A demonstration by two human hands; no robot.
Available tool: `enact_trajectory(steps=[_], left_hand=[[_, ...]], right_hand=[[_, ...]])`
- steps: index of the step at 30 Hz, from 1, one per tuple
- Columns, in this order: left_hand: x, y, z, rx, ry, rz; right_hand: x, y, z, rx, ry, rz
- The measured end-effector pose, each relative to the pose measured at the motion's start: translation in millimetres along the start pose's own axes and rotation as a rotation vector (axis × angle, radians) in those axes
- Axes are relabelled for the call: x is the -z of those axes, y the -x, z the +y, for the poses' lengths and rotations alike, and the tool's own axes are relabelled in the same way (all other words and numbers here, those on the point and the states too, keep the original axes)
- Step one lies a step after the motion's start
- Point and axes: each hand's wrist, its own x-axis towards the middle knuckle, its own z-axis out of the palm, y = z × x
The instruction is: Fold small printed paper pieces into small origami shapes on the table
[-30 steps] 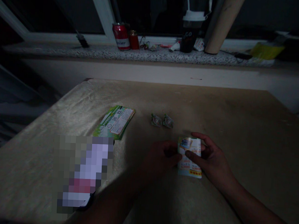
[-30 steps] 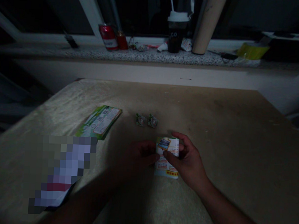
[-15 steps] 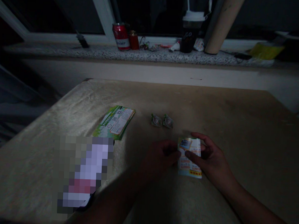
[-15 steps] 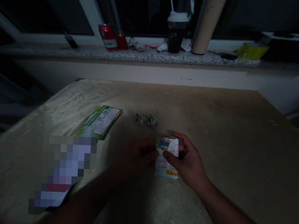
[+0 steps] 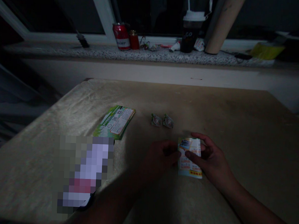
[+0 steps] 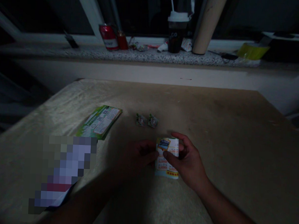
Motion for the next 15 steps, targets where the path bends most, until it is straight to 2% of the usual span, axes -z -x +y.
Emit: enact_trajectory(steps=[9,15], left_hand=[[0.1,0.0,-2.4,-0.030,0.012,-0.005],[1.4,2.2,1.2,-0.021,-0.060,0.058]], right_hand=[[0.0,0.1,-0.3,0.009,0.037,0.010],[0.3,-0.3,1.5,0.012,0.023,0.003]])
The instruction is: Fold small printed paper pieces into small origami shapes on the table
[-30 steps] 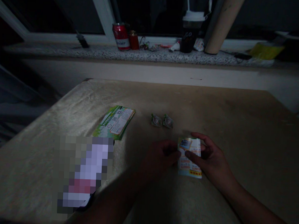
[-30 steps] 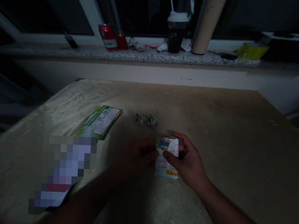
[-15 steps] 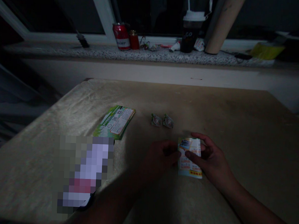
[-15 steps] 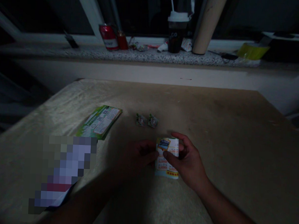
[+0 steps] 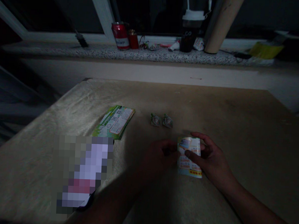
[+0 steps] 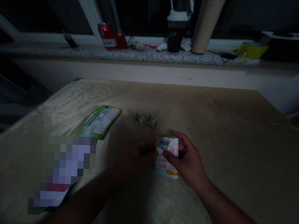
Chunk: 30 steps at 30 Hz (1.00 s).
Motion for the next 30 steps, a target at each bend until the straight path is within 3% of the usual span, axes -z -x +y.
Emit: enact_trajectory(steps=[30], left_hand=[[0.2,-0.1,1.7,-0.011,-0.005,-0.004]], right_hand=[[-0.3,0.4,-1.6,0.003,0.002,0.003]])
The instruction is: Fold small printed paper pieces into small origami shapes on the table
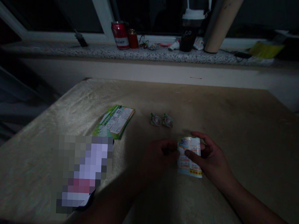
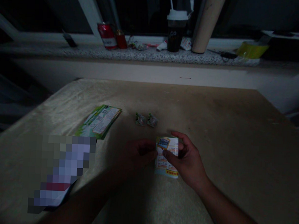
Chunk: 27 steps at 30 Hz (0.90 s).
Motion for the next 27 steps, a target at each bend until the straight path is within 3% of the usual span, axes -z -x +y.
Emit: enact_trajectory(steps=[27], left_hand=[[0.1,-0.9,-2.7,0.001,-0.003,0.017]], right_hand=[[0.3,-0.3,2.4,-0.012,-0.040,0.006]])
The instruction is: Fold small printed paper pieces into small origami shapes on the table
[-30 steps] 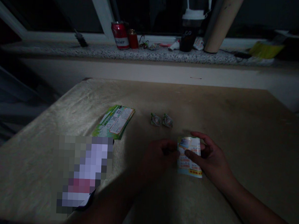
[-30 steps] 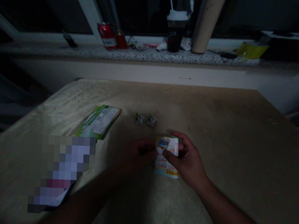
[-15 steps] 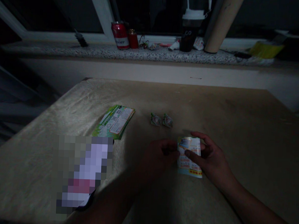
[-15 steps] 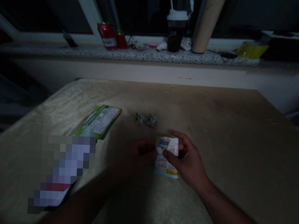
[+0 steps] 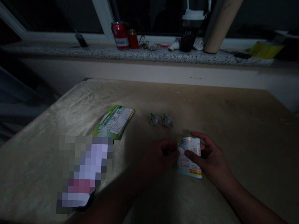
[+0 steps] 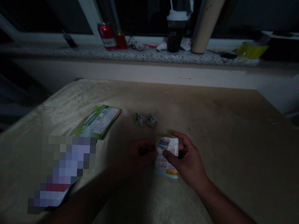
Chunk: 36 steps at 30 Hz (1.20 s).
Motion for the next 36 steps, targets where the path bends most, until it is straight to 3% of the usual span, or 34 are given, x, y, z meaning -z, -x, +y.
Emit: enact_trajectory(steps=[36], left_hand=[[0.7,1.3,2.3,-0.010,-0.035,-0.013]], right_hand=[[-0.6,0.2,-0.9,0.014,0.015,0.006]])
